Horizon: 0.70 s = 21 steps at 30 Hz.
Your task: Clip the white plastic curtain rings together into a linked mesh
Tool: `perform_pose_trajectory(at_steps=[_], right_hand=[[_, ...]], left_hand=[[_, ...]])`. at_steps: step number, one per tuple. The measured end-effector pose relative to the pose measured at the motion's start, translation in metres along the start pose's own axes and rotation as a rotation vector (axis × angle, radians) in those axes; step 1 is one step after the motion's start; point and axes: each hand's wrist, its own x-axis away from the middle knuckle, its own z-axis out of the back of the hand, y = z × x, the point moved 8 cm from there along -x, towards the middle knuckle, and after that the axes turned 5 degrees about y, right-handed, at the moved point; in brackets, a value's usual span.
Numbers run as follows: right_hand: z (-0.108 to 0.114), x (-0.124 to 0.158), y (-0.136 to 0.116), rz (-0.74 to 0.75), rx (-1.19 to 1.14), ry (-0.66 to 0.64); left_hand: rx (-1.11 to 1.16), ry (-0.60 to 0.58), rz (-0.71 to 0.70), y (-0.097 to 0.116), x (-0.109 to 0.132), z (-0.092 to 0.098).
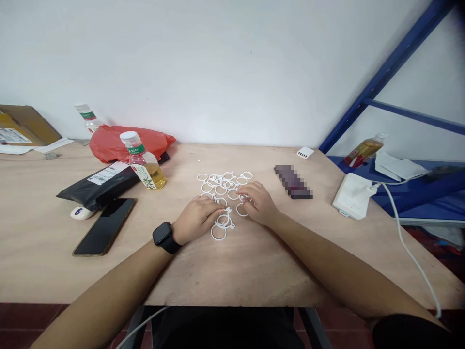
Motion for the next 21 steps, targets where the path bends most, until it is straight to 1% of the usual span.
perform_pose_trajectory(at_steps=[3, 5, 8, 10, 13, 17, 19, 21], right_hand=[[-0.009, 0.002, 0.017, -0.063, 0.076, -0.095], [-0.016, 0.004, 0.020, -0.067, 0.086, -0.152], [-0.020, 0.006, 0.019, -0.060, 0.085, -0.192], [-0.017, 0.006, 0.020, -0.065, 0.092, -0.194], [-0.005, 0.006, 0.026, -0.057, 0.086, -0.173], [0.006, 0.008, 0.028, 0.028, 0.023, -0.257], [0.006, 0.009, 0.027, 0.052, 0.029, -0.293], [0.003, 0.010, 0.026, 0.070, 0.049, -0.309]], left_hand=[[-0.013, -0.100, -0.069, 0.006, 0.002, -0.008], [-0.025, -0.126, -0.086, 0.009, 0.003, -0.014], [-0.010, -0.150, -0.101, 0.014, 0.005, -0.020], [0.009, -0.164, -0.113, 0.018, 0.006, -0.023], [0.038, -0.182, -0.124, 0.020, 0.007, -0.023], [0.103, -0.222, -0.144, 0.023, 0.008, -0.023], [0.150, -0.229, -0.151, 0.025, 0.008, -0.023], [0.182, -0.206, -0.128, 0.023, 0.007, -0.021]])
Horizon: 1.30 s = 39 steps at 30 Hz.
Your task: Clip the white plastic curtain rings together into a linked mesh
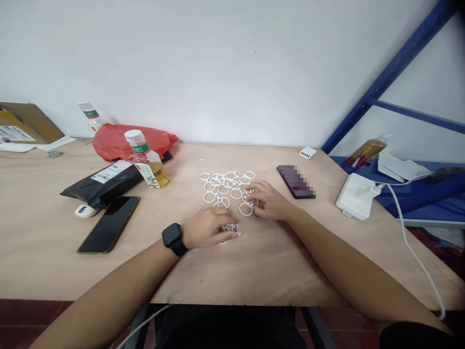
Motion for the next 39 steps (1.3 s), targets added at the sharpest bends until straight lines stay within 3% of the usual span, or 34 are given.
perform_pose_trajectory(at_steps=[6, 18, 28, 39], right_hand=[[-0.005, -0.005, -0.005, 0.009, 0.038, 0.061], [-0.003, -0.009, -0.019, 0.037, 0.047, 0.168], [-0.011, -0.021, -0.052, 0.155, 0.032, 0.195], [-0.012, -0.018, -0.055, 0.109, 0.023, 0.259]], left_hand=[[-0.020, 0.137, 0.189, -0.023, -0.001, 0.011], [-0.105, 0.314, 0.196, -0.039, -0.005, 0.017], [-0.202, 0.275, 0.210, -0.038, -0.014, 0.005], [-0.208, 0.334, 0.152, -0.030, -0.013, 0.011]])
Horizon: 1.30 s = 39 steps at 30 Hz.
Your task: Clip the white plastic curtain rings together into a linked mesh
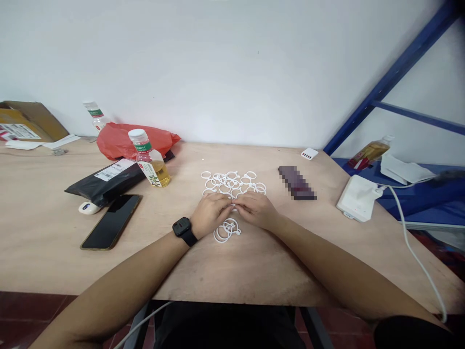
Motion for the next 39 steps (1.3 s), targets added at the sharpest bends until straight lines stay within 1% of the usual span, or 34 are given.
perform_pose_trajectory(at_steps=[3, 5, 9, 13, 16, 19, 20, 22, 25, 27, 29, 31, 35, 39], right_hand=[[0.004, -0.001, -0.001, -0.069, -0.051, 0.073], [0.006, -0.002, -0.001, -0.123, -0.111, 0.097], [0.008, -0.004, -0.002, -0.182, -0.195, 0.112], [0.007, -0.006, -0.002, -0.170, -0.248, 0.092], [0.009, -0.005, 0.002, -0.173, -0.285, 0.105], [0.011, 0.000, 0.012, -0.208, -0.281, 0.095], [0.011, 0.002, 0.016, -0.213, -0.260, 0.080], [0.010, 0.006, 0.025, -0.219, -0.176, 0.047], [0.008, 0.010, 0.040, -0.243, -0.026, -0.022], [0.002, 0.013, 0.048, -0.267, 0.039, -0.100], [-0.003, 0.016, 0.053, -0.291, 0.078, -0.176], [-0.006, 0.018, 0.056, -0.309, 0.098, -0.218], [-0.009, 0.020, 0.059, -0.349, 0.092, -0.225], [-0.007, 0.021, 0.061, -0.407, 0.096, -0.229]], left_hand=[[0.028, 0.047, -0.012, 0.004, 0.000, 0.004], [0.036, 0.080, -0.039, 0.007, 0.000, 0.006], [0.019, 0.094, -0.102, 0.014, 0.001, 0.005], [-0.066, 0.094, -0.139, 0.019, 0.002, 0.005], [-0.122, 0.116, -0.154, 0.021, 0.003, 0.012], [-0.107, 0.126, -0.096, 0.014, 0.003, 0.025], [-0.098, 0.097, -0.061, 0.010, 0.004, 0.027], [-0.099, -0.007, -0.024, 0.004, 0.005, 0.026], [-0.093, -0.133, -0.046, 0.002, 0.008, 0.020], [-0.085, -0.177, -0.056, 0.002, 0.010, 0.014], [-0.082, -0.192, -0.049, 0.001, 0.010, 0.010], [-0.073, -0.188, -0.032, -0.001, 0.009, 0.008], [-0.058, -0.161, 0.037, -0.010, 0.007, 0.010], [-0.099, -0.179, 0.126, -0.023, 0.007, 0.007]])
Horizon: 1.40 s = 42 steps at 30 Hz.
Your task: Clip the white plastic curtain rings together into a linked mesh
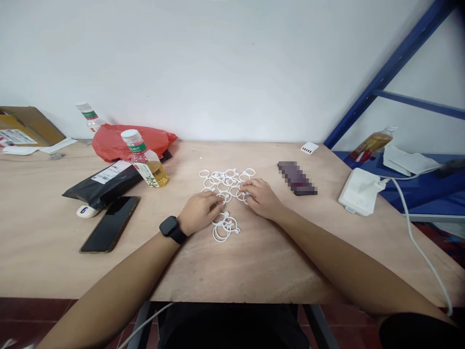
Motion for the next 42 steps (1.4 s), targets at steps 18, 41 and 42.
perform_pose_trajectory(at_steps=[18, 41, 42], right_hand=[[0.001, -0.001, 0.016, -0.136, 0.060, 0.049], [-0.003, -0.004, -0.019, 0.019, 0.012, 0.122], [0.001, -0.004, -0.022, 0.026, 0.000, 0.159]], left_hand=[[0.050, 0.168, 0.027, -0.013, -0.001, 0.002], [0.142, 0.098, -0.020, 0.005, -0.009, -0.004], [0.145, 0.095, -0.018, 0.007, -0.009, -0.004]])
